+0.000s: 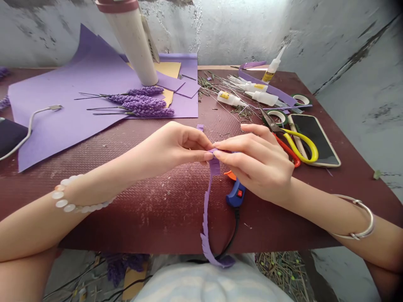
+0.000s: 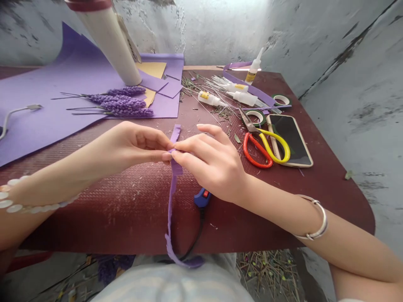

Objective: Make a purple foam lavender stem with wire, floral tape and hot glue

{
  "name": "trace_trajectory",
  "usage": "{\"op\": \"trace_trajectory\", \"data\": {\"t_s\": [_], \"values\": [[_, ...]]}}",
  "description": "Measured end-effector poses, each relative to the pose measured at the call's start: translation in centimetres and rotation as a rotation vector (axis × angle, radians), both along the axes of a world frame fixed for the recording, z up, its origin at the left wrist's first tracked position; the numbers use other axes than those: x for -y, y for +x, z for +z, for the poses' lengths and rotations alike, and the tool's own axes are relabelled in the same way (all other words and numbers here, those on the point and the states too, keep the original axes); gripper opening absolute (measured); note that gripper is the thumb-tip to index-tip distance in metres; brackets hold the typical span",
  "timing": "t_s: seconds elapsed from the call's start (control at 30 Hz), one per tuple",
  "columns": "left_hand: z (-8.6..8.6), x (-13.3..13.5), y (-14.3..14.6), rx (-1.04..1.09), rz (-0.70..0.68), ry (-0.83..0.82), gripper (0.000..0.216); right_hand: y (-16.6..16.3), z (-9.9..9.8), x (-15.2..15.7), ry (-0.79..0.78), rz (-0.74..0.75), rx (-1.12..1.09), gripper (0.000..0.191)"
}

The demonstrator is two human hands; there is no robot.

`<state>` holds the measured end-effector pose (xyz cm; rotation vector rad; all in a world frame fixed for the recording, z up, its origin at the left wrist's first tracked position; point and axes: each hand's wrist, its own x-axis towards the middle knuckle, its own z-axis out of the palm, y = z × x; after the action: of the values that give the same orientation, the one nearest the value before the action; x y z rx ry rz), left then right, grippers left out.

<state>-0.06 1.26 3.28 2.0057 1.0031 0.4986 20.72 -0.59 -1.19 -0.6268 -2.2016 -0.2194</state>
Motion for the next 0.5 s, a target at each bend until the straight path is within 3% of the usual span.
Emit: {"op": "trace_trajectory", "data": {"t_s": [0.1,0.2,0.27,0.4,0.5], "values": [[-0.1,0.4,0.0,-0.036,0.058,0.186,0.006,-0.1,0.0,0.0,-0.076,0.021,-0.05,0.017],[-0.3,0.9,0.1,-0.099,0.134,0.393,0.005,-0.3,0.0,0.0,-0.316,0.023,-0.128,0.032],[-0.6,1.1,0.1,-0.143,0.142,0.506,0.004,-0.3,-0.1,-0.1,-0.396,0.022,-0.113,0.033],[-1.2,1.4,0.1,-0.218,0.124,0.663,0.006,-0.4,-0.3,-0.1,-0.274,-0.038,-0.071,0.015],[-1.2,1.4,0.2,-0.207,0.127,0.635,0.005,-0.4,-0.3,0.0,-0.19,-0.074,-0.051,0.013]]}}
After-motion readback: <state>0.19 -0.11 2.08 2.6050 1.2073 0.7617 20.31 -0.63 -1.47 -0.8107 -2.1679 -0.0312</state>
